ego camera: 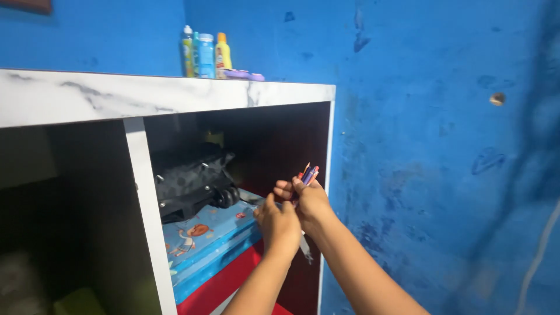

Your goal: Organizing and tidying up various items such as books, a bag, hats, and stationery on a shelf and the floor.

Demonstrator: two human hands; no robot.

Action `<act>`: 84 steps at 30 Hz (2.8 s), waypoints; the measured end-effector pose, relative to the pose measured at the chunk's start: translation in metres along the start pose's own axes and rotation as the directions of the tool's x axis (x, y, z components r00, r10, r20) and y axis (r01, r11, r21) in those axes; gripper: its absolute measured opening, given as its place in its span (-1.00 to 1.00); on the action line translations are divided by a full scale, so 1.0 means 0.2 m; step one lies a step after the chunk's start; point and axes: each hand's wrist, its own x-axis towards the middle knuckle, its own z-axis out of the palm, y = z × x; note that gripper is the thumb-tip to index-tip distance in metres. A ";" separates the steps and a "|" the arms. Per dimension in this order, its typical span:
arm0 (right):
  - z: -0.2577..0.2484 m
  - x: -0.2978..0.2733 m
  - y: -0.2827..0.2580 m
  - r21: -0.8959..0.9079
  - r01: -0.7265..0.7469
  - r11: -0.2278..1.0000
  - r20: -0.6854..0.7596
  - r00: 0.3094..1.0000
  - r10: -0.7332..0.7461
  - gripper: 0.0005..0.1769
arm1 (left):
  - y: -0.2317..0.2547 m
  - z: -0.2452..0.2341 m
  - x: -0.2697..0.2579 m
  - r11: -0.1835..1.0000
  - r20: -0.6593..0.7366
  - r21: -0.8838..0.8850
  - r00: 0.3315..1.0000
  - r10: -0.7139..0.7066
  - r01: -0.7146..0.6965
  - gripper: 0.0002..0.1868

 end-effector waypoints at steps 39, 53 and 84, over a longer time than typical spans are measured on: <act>0.38 1.72 0.50 -0.306 0.549 0.778 0.650 0.718 -0.251 -0.53 | -0.35 -0.03 1.59 0.518 -0.054 0.815 0.855 0.516 -0.261 -0.41; 0.51 1.94 0.62 -0.278 0.959 0.057 0.731 0.250 -0.635 -0.42 | 0.19 -0.27 1.31 0.398 0.118 0.917 0.962 -0.248 -0.010 -0.37; 0.20 2.35 0.93 -0.609 0.774 0.175 0.697 0.627 -0.348 -0.46 | -0.11 -0.24 1.35 0.504 0.311 0.837 0.943 -0.116 -0.214 -0.41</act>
